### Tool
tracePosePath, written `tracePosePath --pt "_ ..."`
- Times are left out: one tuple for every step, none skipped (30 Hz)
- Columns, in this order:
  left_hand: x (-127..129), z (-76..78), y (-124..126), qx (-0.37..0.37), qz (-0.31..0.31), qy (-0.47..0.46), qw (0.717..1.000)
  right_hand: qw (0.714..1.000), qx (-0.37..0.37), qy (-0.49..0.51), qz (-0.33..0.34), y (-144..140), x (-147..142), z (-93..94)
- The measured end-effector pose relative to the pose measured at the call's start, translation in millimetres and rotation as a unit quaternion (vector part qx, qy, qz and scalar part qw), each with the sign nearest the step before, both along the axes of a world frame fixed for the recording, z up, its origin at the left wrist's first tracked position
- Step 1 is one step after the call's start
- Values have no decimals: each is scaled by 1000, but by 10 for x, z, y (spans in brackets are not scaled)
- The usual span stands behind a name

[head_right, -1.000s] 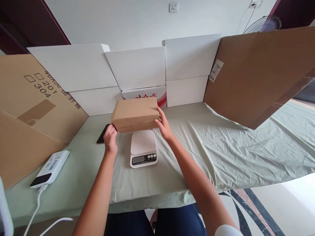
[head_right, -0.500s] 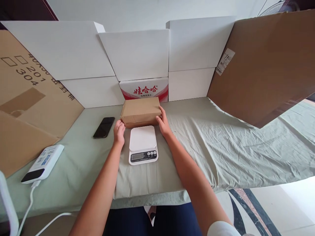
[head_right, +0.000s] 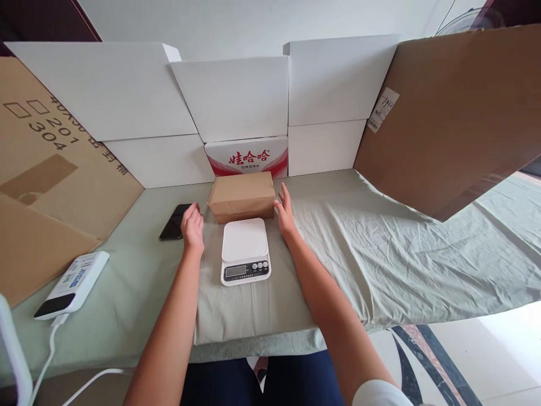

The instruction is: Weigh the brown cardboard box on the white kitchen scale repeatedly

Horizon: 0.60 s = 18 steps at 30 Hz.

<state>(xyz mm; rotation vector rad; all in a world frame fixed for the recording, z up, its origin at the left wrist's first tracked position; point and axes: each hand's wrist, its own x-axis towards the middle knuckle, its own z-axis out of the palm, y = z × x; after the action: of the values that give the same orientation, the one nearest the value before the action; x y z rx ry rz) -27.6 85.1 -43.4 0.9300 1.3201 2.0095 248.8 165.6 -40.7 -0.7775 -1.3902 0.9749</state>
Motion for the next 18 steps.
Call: tracePosePath --pt "-9 11 -12 3 2 2 1000 1000 -1 1 -2 1 6 -8" --pt "-11 19 -22 3 2 3 1000 1000 -1 0 -2 -1 9 -13" --pt "-6 25 -29 3 1 3 1000 1000 -1 -4 0 -7 8 -13" --pt "5 28 -33 3 -1 2 1000 1000 -1 -9 2 -15 5 -9" --pt "18 27 -34 1 -7 1 1000 1000 1 -13 7 -26 0 -1" --pt "34 25 -32 -3 -14 -2 1000 1000 3 -15 13 -38 -5 9" --pt "50 20 -28 -10 -23 -6 1000 1000 5 -16 20 -50 -11 21" --pt "66 15 -22 -21 -34 -10 999 999 7 -16 27 -62 -15 33" --pt "81 11 -16 -34 -46 -12 998 999 8 -15 34 -72 -19 45" --pt "95 7 -10 -47 -57 -12 997 999 6 -14 40 -81 -21 55" --pt "109 4 -5 -57 -66 -9 996 999 1 -12 43 -88 -21 64" --pt "122 3 -3 -63 -74 -3 995 999 -6 -9 46 -94 -20 71" --pt "133 3 -1 -66 -81 3 995 999 -12 -7 48 -98 -18 77" --pt "143 3 -2 -66 -87 10 994 999 -17 -5 51 -101 -16 82" --pt "152 2 -3 -64 -92 16 994 998 -19 -5 54 -104 -15 87" --pt "157 1 -5 -61 -97 22 993 998 -18 -6 59 -107 -14 92" --pt "160 -2 -7 -60 -102 30 993 998 -17 -9 63 -108 -14 96" --pt "159 -6 -8 -59 -106 41 992 998 -15 -12 67 -108 -16 100"
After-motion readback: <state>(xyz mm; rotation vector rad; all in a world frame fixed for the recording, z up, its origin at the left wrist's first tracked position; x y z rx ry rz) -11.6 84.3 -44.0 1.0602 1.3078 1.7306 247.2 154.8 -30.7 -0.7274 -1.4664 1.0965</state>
